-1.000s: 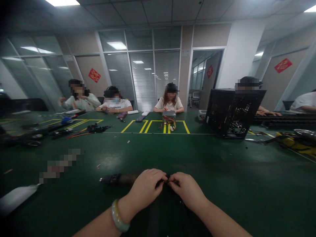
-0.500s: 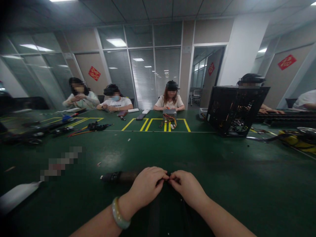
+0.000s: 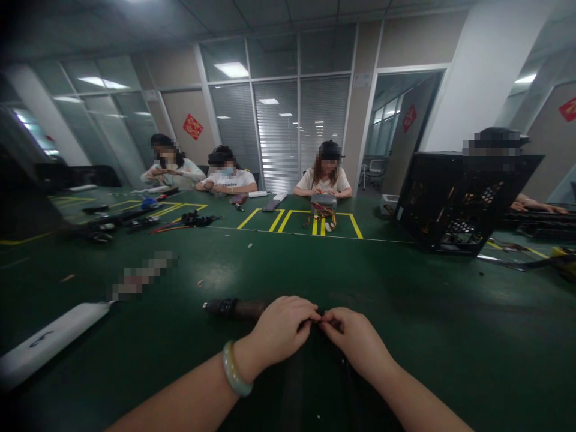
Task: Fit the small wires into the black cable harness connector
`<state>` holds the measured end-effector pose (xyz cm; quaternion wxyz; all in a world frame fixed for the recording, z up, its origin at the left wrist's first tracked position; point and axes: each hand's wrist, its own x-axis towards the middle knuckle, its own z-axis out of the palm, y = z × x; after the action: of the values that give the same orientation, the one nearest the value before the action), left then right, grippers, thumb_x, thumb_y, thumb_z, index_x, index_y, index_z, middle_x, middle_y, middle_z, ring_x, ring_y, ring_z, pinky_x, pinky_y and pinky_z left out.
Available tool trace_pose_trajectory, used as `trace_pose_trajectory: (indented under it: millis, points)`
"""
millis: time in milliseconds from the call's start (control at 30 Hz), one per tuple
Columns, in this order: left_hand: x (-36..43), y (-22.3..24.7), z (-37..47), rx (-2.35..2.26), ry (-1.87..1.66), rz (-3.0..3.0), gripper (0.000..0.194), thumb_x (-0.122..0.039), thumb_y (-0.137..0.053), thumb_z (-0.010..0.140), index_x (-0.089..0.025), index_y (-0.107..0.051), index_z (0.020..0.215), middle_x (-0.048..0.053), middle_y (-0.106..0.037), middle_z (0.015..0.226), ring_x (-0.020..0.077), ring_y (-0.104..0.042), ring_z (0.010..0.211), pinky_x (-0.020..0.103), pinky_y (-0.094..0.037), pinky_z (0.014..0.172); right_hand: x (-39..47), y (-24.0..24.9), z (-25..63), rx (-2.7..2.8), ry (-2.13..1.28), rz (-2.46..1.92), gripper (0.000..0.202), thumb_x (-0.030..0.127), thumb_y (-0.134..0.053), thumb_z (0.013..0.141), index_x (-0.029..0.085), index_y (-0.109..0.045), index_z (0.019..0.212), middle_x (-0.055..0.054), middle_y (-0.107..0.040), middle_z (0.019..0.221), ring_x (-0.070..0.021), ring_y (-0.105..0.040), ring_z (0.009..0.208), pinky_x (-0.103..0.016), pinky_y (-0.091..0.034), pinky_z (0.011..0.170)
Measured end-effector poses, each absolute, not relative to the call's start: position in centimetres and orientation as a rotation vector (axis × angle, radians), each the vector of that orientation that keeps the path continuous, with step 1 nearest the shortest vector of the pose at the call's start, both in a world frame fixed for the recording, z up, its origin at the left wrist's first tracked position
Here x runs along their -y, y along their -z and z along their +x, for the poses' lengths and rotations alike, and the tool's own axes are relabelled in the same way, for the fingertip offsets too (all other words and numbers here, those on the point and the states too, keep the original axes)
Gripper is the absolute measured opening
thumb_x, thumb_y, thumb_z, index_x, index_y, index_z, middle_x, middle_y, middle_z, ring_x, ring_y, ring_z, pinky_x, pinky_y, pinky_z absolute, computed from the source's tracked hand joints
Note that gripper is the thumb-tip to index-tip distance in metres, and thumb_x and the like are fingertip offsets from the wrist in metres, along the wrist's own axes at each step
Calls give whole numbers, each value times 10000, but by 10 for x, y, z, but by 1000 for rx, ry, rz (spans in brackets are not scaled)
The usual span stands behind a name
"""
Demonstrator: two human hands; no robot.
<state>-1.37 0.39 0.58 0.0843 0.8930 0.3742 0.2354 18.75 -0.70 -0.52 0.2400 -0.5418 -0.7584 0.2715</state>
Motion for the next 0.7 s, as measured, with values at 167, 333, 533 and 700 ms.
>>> trace_pose_trajectory:
  millis: [167, 333, 533, 700]
  points:
    - [-5, -3, -12, -1156, -704, 2656, 203, -147, -570, 859, -234, -622, 1035, -5, -666, 1035, 186, -591, 976, 344, -422, 894, 5, 6, 188, 2082, -779, -1450, 177, 312, -539, 888, 236, -696, 860, 7, -705, 832, -182, -633, 766, -243, -437, 672]
    - [-4, -4, -12, -1200, -682, 2653, 115, -159, -572, 859, -200, -606, 961, 17, -662, 995, 197, -598, 956, 360, -424, 898, 5, 6, 189, 2067, -819, -1463, 191, 330, -535, 883, 234, -699, 903, -13, -713, 883, -196, -647, 790, -251, -460, 682]
    - [-4, -6, -14, -1147, -689, 2676, 101, -209, -592, 881, -215, -614, 980, 6, -658, 1038, 194, -594, 993, 360, -415, 923, 5, 7, 189, 2063, -837, -1483, 207, 357, -538, 887, 233, -702, 908, -7, -716, 856, -190, -645, 757, -243, -457, 652]
    - [-5, -4, -12, -1227, -674, 2647, 123, -248, -618, 883, -201, -593, 994, 22, -651, 1042, 199, -598, 987, 355, -432, 909, 5, 8, 189, 2046, -850, -1457, 210, 370, -539, 887, 242, -706, 900, -1, -717, 876, -193, -648, 779, -250, -454, 668]
